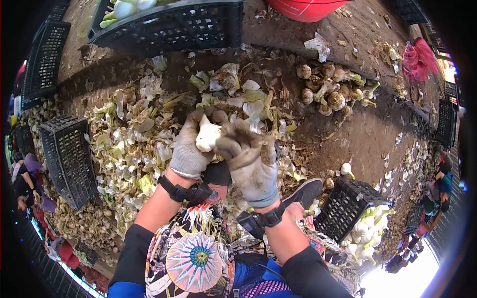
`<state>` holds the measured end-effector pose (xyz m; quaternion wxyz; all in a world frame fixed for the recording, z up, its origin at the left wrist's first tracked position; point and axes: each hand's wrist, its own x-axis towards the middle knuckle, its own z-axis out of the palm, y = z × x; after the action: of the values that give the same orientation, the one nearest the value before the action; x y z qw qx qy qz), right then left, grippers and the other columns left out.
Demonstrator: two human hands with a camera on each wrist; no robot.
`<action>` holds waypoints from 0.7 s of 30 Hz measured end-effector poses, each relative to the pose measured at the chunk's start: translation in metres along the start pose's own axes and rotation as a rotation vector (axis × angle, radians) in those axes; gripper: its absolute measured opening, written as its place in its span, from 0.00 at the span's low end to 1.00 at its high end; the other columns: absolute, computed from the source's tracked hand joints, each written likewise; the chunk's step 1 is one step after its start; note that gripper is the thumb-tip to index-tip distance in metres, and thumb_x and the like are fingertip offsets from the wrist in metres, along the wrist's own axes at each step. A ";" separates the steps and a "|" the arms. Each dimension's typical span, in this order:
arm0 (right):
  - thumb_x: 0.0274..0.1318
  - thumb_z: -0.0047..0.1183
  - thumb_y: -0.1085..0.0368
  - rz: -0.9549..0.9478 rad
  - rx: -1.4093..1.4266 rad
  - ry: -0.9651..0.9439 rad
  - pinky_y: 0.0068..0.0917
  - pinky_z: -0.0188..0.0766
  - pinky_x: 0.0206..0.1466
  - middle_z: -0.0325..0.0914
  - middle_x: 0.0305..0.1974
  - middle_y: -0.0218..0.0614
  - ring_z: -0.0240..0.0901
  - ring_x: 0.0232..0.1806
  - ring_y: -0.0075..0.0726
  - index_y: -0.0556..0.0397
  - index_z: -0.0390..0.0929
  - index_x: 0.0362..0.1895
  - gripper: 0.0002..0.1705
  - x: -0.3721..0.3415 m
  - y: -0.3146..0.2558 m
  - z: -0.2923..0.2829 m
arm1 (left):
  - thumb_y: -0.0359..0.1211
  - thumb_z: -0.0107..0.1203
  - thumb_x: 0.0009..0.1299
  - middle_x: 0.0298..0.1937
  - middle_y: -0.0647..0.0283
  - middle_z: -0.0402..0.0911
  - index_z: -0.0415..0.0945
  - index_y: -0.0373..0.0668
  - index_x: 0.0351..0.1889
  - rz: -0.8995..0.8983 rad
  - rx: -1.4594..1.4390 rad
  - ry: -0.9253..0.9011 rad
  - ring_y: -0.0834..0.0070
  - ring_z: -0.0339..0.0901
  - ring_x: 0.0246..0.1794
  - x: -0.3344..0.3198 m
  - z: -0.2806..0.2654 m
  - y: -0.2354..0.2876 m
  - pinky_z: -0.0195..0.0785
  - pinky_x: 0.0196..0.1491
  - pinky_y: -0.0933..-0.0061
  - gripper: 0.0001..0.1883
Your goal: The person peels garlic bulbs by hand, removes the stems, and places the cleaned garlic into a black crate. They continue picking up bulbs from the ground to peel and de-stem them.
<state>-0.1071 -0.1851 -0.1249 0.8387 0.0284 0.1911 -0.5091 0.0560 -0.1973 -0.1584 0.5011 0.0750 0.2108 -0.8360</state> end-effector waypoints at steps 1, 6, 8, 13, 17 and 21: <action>0.69 0.42 0.38 0.004 0.002 0.004 0.44 0.68 0.67 0.75 0.60 0.47 0.70 0.64 0.55 0.55 0.70 0.64 0.36 -0.002 -0.004 -0.009 | 0.42 0.47 0.77 0.44 0.60 0.79 0.73 0.46 0.49 0.134 0.142 0.149 0.66 0.80 0.42 -0.001 0.011 -0.007 0.78 0.41 0.68 0.12; 0.66 0.45 0.35 -0.078 0.206 -0.157 0.48 0.65 0.68 0.76 0.59 0.47 0.73 0.60 0.55 0.55 0.69 0.65 0.39 0.027 -0.028 0.015 | 0.45 0.47 0.77 0.39 0.64 0.82 0.74 0.46 0.47 0.164 0.369 0.308 0.66 0.83 0.35 0.003 0.018 -0.017 0.80 0.37 0.66 0.14; 0.67 0.44 0.35 -0.093 0.122 -0.153 0.48 0.61 0.71 0.73 0.62 0.47 0.70 0.64 0.54 0.56 0.66 0.68 0.41 0.035 -0.026 0.029 | 0.43 0.46 0.77 0.37 0.63 0.82 0.74 0.46 0.46 0.113 0.131 0.201 0.67 0.84 0.37 0.008 0.011 -0.012 0.80 0.39 0.66 0.13; 0.68 0.53 0.50 -0.058 -0.125 -0.160 0.34 0.62 0.70 0.73 0.62 0.46 0.69 0.64 0.45 0.56 0.73 0.60 0.26 -0.016 0.002 -0.008 | 0.44 0.41 0.79 0.39 0.62 0.82 0.72 0.44 0.51 0.305 0.302 0.310 0.63 0.84 0.44 0.003 0.022 -0.011 0.79 0.52 0.64 0.16; 0.65 0.55 0.67 0.178 -1.087 0.101 0.29 0.76 0.50 0.81 0.52 0.40 0.79 0.44 0.31 0.58 0.80 0.53 0.14 -0.053 -0.007 -0.034 | 0.47 0.36 0.82 0.43 0.56 0.81 0.70 0.44 0.49 0.433 0.687 0.305 0.60 0.81 0.46 0.009 0.052 -0.004 0.77 0.50 0.62 0.18; 0.62 0.52 0.76 0.021 -1.029 0.398 0.22 0.75 0.45 0.81 0.46 0.37 0.77 0.38 0.25 0.57 0.80 0.51 0.13 -0.032 -0.063 -0.047 | 0.46 0.35 0.82 0.46 0.58 0.79 0.71 0.42 0.51 0.855 1.244 -0.278 0.64 0.77 0.48 0.020 0.141 0.021 0.74 0.46 0.67 0.19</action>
<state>-0.1882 -0.1765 -0.1475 0.6972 -0.2875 0.5697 -0.3266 0.0760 -0.2823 -0.0443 0.6682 0.3124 -0.4106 -0.5361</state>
